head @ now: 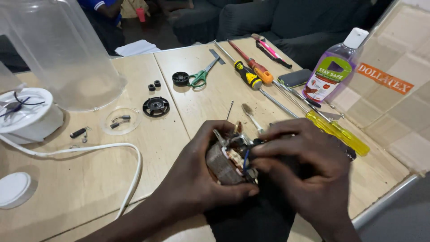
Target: The person holds a small electric motor and uses a screwdriver to adjust internal components. They then use a black cloth to wipe the motor's exterior and shaft while continuing to manipulate the device with their hands.
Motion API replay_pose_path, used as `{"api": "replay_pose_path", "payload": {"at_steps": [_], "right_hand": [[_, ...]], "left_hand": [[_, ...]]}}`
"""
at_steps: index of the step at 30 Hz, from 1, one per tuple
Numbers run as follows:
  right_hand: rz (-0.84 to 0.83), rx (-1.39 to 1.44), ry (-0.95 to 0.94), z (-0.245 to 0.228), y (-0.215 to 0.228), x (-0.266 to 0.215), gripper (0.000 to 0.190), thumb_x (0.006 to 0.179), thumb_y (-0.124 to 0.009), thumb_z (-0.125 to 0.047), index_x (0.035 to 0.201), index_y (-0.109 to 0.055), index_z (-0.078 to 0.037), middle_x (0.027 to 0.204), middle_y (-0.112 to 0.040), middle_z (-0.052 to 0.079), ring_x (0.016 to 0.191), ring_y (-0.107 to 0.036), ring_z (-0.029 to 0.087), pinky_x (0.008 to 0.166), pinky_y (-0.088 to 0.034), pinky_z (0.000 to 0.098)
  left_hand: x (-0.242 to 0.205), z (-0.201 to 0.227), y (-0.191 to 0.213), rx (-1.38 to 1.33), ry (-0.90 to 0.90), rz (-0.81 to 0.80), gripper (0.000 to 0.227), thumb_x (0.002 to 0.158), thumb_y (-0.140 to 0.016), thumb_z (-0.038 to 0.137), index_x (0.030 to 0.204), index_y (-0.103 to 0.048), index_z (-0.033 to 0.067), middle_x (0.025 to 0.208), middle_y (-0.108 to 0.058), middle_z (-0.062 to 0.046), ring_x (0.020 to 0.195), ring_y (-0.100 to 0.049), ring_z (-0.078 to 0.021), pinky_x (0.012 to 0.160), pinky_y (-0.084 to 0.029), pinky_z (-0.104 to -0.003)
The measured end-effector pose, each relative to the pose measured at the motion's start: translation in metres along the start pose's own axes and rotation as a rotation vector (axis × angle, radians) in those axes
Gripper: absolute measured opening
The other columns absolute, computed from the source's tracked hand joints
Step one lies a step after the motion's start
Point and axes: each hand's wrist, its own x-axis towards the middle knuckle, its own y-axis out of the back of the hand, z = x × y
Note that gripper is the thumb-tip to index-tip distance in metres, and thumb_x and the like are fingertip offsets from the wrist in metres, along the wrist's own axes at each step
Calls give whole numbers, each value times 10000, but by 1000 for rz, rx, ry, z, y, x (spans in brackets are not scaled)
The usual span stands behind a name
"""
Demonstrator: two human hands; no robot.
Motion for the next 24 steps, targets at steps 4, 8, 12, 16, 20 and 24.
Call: {"api": "replay_pose_path", "payload": {"at_steps": [4,8,12,16,20,24], "right_hand": [[-97,51,-108,-2,-4,3,113,880,-724,-182,950,-745,-96,1082,-742,92,1037,-711,193,968,-512,310],[-41,-37,-135,0,-7,12,21,873,-767,-77,883,-753,-65,846,-759,42,787,-710,140,778,-532,263],[12,43,-339,-8,-4,18,91,855,-755,-37,939,-788,-38,901,-798,59,836,-716,105,789,-520,210],[-133,60,-420,-4,7,24,101,803,-814,-131,888,-786,-85,857,-803,9,786,-719,71,735,-543,196],[-397,33,-166,-6,13,37,53,838,-755,-166,883,-772,-144,1060,-819,35,1006,-789,151,908,-566,291],[-502,22,-308,-6,19,47,130,838,-743,-220,902,-848,-179,1093,-898,-4,1023,-842,120,843,-624,284]], "left_hand": [[1,6,0,-65,35,-15,761,566,-905,294,1224,-561,127,1091,-678,-24,929,-648,-93,794,-549,-234],[-2,17,0,230,160,-101,755,516,-877,353,1185,-546,237,1028,-775,52,852,-730,-106,734,-572,-283],[-3,11,0,139,96,-129,736,557,-889,253,1201,-537,201,1005,-710,24,829,-679,-99,703,-549,-260],[-1,3,2,164,-74,-103,848,540,-885,275,1298,-532,135,1220,-648,-69,1031,-706,-190,836,-565,-296],[1,-3,2,57,-115,-123,857,577,-860,312,1342,-526,116,1266,-612,-98,1133,-653,-204,914,-517,-307],[2,9,5,96,-5,-172,845,582,-838,312,1374,-581,167,1127,-598,-56,1022,-659,-178,840,-513,-294]]}}
